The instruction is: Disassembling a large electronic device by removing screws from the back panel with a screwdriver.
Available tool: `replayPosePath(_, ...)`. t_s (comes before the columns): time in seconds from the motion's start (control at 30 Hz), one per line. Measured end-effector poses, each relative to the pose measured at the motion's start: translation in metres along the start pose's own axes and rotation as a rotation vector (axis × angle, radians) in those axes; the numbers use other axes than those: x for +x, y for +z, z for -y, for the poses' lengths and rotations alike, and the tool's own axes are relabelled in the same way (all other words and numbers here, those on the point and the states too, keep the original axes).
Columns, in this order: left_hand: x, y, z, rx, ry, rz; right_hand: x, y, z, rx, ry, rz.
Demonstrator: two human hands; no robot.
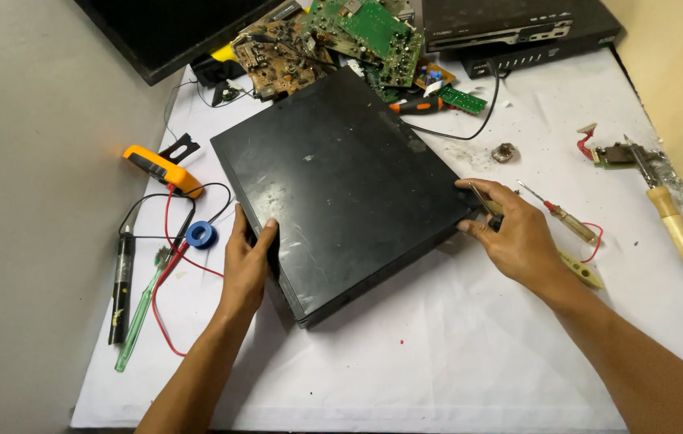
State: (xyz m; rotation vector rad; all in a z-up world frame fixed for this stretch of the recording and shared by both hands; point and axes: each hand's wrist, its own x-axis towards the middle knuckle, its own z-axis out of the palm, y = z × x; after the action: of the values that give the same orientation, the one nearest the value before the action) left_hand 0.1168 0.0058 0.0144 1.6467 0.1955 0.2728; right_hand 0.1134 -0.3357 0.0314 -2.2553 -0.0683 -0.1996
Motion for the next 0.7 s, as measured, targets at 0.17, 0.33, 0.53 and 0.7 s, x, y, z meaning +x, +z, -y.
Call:
replayPosePath(0.17, -0.013, -0.022, -0.009, 0.036, 0.013, 0.104, 0.003, -0.013, 0.019, -0.051, 0.057, 0.072)
replayPosePath(0.33, -0.032, -0.008, -0.034, 0.311, 0.346, 0.185, 0.001, -0.029, 0.021, -0.174, 0.134, 0.119)
replayPosePath(0.53, -0.028, 0.031, -0.036, 0.734, 0.847, 0.692, -0.030, -0.022, 0.009, -0.059, 0.235, -0.018)
replayPosePath(0.7, -0.007, 0.053, -0.029, 0.915, 0.853, 0.921, -0.065, 0.004, -0.024, -0.029, 0.269, 0.151)
